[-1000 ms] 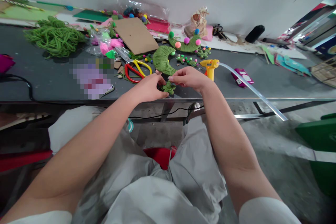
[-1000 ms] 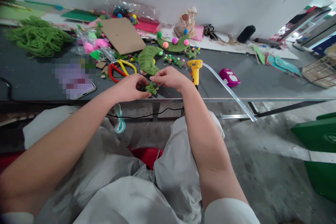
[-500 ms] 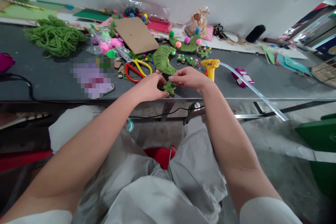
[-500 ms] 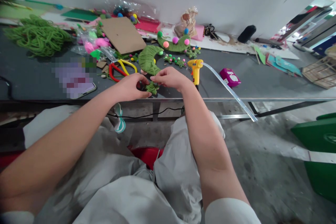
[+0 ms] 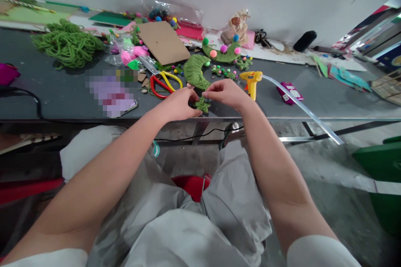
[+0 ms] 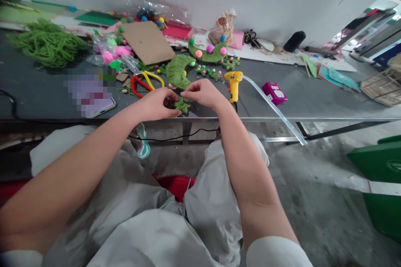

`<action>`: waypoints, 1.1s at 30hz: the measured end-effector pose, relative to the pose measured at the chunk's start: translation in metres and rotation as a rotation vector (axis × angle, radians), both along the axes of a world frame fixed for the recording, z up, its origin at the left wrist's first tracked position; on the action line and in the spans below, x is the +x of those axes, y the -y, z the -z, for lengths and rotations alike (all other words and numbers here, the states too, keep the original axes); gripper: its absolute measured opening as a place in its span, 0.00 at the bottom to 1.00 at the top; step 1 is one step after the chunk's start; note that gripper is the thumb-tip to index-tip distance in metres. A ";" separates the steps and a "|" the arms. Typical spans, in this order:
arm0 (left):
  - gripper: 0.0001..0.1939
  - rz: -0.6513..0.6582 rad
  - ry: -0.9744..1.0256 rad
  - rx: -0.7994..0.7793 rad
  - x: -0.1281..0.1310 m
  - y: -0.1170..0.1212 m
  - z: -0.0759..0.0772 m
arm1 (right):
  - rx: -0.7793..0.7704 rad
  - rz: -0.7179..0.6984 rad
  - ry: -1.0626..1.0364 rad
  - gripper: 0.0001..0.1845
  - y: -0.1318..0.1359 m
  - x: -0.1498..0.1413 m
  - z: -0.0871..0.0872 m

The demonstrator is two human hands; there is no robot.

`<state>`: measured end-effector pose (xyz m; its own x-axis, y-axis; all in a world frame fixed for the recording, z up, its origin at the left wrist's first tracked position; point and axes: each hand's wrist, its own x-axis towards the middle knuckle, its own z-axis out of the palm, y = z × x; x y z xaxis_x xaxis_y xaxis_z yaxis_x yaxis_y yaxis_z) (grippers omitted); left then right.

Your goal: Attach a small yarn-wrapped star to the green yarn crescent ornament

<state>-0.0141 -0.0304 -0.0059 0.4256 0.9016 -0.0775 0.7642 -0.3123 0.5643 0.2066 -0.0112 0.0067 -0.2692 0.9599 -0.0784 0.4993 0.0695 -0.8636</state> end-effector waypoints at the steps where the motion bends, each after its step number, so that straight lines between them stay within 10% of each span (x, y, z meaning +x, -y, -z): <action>1: 0.26 -0.001 -0.001 -0.002 0.000 0.000 0.000 | 0.011 0.003 0.008 0.15 0.000 0.001 0.001; 33: 0.26 0.008 -0.003 -0.006 -0.003 0.002 -0.001 | 0.089 0.047 0.229 0.24 0.004 0.015 0.003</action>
<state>-0.0170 -0.0323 -0.0045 0.4330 0.8975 -0.0841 0.7631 -0.3153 0.5642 0.2220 -0.0153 0.0036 -0.2088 0.9769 -0.0463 0.6859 0.1125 -0.7190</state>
